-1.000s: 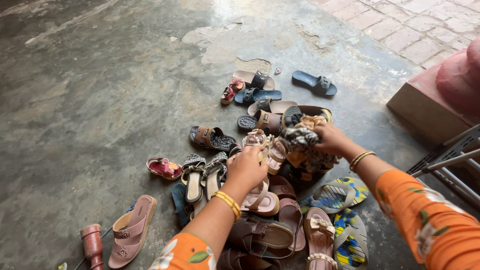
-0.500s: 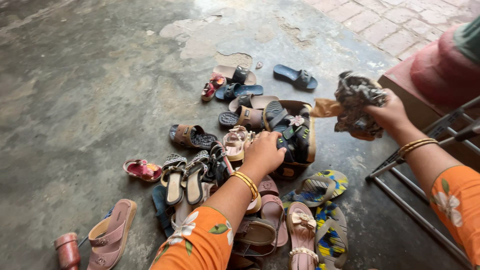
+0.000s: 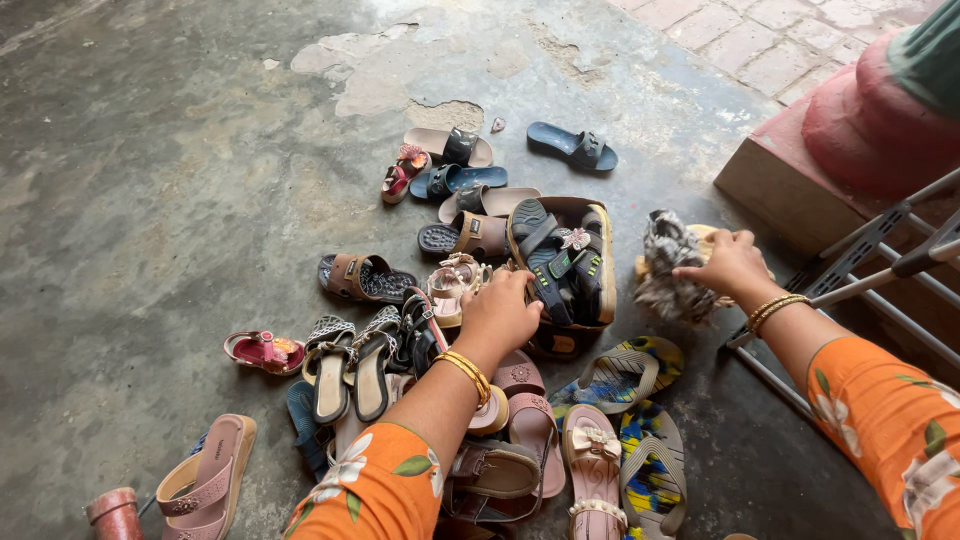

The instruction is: The person assembles a metal drying rack by connecting the frame pieces and expanding the horizontal bars. They then wipe the rack with a cloth and place a pair of sandals into a cardboard box.

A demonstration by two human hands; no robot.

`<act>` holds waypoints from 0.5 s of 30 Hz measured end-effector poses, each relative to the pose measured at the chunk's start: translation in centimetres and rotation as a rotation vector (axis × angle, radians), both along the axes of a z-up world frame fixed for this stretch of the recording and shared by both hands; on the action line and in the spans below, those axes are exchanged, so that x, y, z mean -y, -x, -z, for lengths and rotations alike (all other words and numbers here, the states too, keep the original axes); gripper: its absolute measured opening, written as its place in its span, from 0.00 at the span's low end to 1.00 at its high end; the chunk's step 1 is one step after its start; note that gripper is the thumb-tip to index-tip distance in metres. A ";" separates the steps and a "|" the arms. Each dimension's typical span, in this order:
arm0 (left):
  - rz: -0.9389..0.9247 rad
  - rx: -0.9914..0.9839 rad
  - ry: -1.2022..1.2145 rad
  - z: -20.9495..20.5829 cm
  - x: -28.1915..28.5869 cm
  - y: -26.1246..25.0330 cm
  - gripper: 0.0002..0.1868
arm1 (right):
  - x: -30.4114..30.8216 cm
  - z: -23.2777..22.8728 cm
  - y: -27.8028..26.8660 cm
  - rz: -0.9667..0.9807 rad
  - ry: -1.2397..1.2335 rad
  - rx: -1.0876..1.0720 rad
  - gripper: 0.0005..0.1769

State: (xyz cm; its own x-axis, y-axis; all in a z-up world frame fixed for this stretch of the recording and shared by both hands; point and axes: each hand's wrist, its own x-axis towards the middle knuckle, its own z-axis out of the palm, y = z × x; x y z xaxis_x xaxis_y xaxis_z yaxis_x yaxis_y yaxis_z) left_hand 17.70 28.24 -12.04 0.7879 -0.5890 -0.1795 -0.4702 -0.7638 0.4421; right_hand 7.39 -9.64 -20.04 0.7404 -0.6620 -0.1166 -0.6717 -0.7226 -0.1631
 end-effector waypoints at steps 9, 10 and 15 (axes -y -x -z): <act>0.005 0.012 -0.021 0.2 -1.0 -0.2 0.25 | -11.0 -1.8 -4.1 -0.516 -0.063 0.035 0.26; 0.006 0.017 -0.029 0.3 -1.2 -0.2 0.25 | -12.1 -1.8 -4.7 -0.581 -0.071 0.055 0.27; -0.001 0.024 -0.069 0.7 -2.6 -0.7 0.26 | -15.4 -2.1 -6.8 -0.611 0.041 -0.117 0.41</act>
State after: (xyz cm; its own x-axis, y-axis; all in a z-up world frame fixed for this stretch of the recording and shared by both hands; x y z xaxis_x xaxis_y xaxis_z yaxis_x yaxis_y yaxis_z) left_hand 18.42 30.88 -12.73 0.7933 -0.5748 -0.2006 -0.4789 -0.7926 0.3774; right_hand 14.15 5.74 -17.92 0.9707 -0.1289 -0.2028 -0.1471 -0.9861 -0.0774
